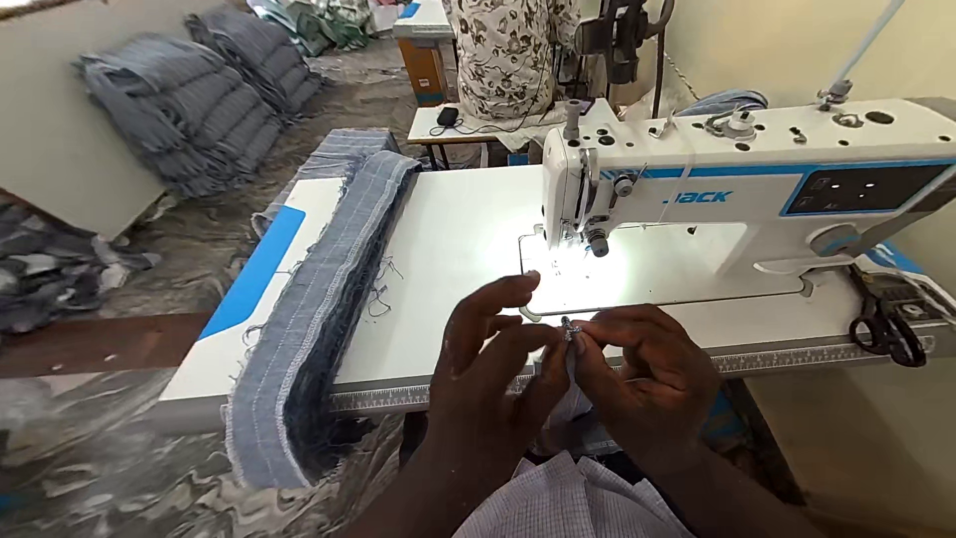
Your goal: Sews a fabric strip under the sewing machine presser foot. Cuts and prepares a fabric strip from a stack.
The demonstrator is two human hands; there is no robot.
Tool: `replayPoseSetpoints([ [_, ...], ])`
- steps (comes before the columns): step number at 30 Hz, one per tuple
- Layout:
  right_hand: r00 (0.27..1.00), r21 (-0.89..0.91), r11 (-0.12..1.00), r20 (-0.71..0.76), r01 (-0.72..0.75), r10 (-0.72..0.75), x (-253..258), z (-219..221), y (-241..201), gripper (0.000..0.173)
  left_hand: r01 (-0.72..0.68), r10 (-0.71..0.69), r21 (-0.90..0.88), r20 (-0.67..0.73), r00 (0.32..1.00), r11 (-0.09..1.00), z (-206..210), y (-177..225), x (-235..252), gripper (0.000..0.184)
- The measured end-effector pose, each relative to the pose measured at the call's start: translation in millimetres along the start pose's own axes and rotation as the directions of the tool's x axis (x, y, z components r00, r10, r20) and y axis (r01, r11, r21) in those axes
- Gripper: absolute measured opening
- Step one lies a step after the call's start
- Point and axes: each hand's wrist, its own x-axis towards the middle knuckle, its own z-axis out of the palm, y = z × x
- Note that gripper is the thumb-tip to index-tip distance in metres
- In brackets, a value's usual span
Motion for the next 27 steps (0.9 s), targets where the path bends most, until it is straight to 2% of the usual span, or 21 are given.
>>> replayPoseSetpoints([
  [3,0.999,0.059,0.998,0.026,-0.039,0.037,-3,-1,1,0.009,0.108,-0.107,-0.089,0.010,0.994,0.990,2,-1,-5,0.012],
  [8,0.993,0.121,0.988,0.084,-0.093,0.083,-6,3,5,0.013,0.182,-0.190,-0.227,-0.014,0.982,0.957,5,-5,-7,0.011],
  [11,0.997,-0.035,0.999,0.079,0.006,-0.003,-10,7,8,0.020,0.242,-0.251,-0.248,-0.007,0.968,0.938,6,-8,-4,0.010],
  [14,0.982,-0.302,0.941,0.153,0.150,-0.108,-13,5,14,0.023,0.371,-0.345,-0.333,0.137,0.929,0.867,3,-4,-2,0.024],
  [16,0.973,-0.305,0.942,0.217,0.143,-0.077,-15,3,21,0.023,0.467,-0.412,-0.416,0.219,0.884,0.781,1,-6,0,0.031],
  [19,0.982,-0.123,0.992,0.185,-0.008,0.031,-13,1,30,0.028,0.570,-0.548,-0.489,0.206,0.811,0.660,11,-15,3,0.018],
  [21,0.976,-0.072,0.979,0.091,-0.192,0.199,-8,-2,36,0.028,0.584,-0.554,-0.500,0.228,0.801,0.639,23,-19,5,0.014],
  [22,0.946,-0.090,0.949,0.091,-0.302,0.310,-6,-6,40,0.025,0.594,-0.540,-0.465,0.260,0.801,0.657,30,-22,5,0.013],
  [24,0.860,-0.197,0.862,0.123,-0.467,0.495,-3,-13,56,0.010,0.591,-0.487,-0.252,0.371,0.790,0.766,41,-38,8,0.011],
  [25,0.819,-0.257,0.821,0.146,-0.510,0.555,-1,-17,66,0.011,0.579,-0.472,-0.127,0.453,0.756,0.805,45,-48,13,0.014],
  [27,0.756,-0.403,0.757,0.203,-0.515,0.622,4,-25,81,0.013,0.620,-0.498,0.003,0.599,0.627,0.785,59,-68,28,0.020],
])
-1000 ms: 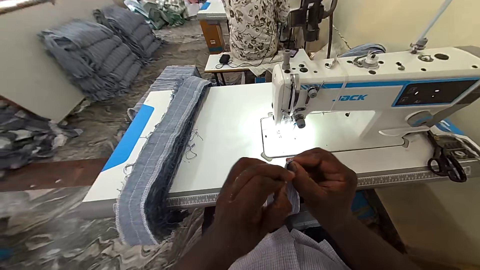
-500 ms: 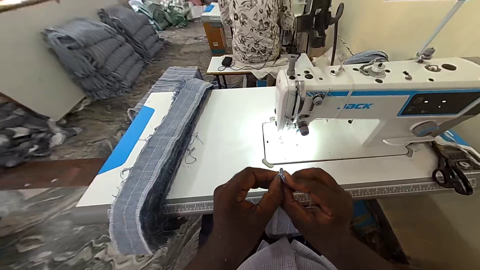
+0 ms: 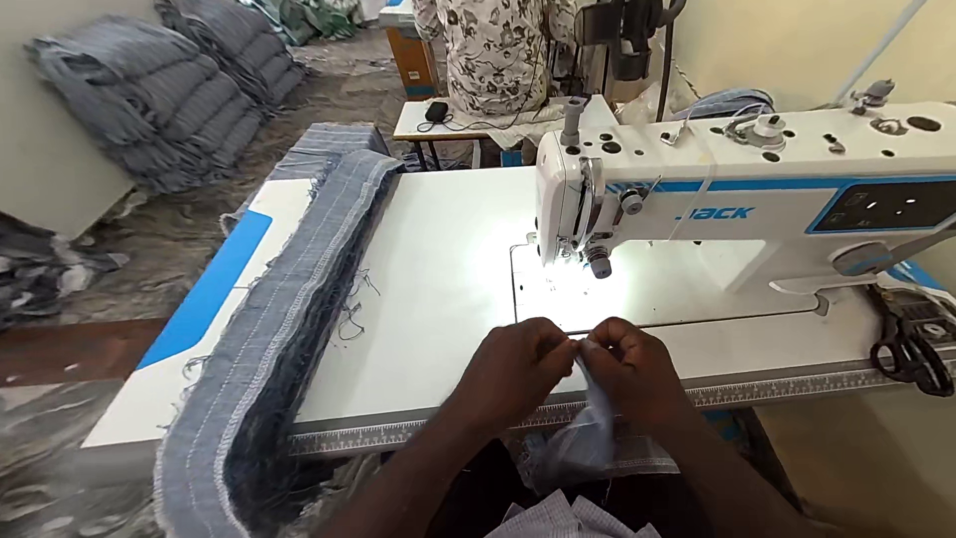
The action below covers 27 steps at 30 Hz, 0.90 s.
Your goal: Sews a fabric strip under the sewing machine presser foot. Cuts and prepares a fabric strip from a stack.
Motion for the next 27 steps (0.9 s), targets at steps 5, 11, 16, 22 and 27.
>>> replayPoseSetpoints([
  [5,0.982,-0.561,0.821,-0.068,0.109,-0.177,8,22,17,0.023,0.183,-0.187,0.093,0.039,0.982,0.979,22,-36,73,0.025],
  [11,0.923,-0.516,0.766,0.201,0.384,-0.328,64,11,67,0.026,0.207,-0.174,0.473,-0.114,0.978,0.856,4,-41,82,0.026],
  [16,0.813,-0.363,0.728,0.298,0.582,-0.501,95,-6,83,0.025,-0.252,0.349,0.584,-0.058,0.935,0.772,21,-59,42,0.050],
  [22,0.851,-0.387,0.760,0.296,0.523,-0.435,94,-5,82,0.036,-0.237,0.310,0.705,0.025,0.950,0.669,25,-66,43,0.058],
  [27,0.813,-0.467,0.666,0.333,0.582,-0.477,108,-4,88,0.033,-0.184,0.257,0.709,0.005,0.967,0.681,27,-62,53,0.058],
])
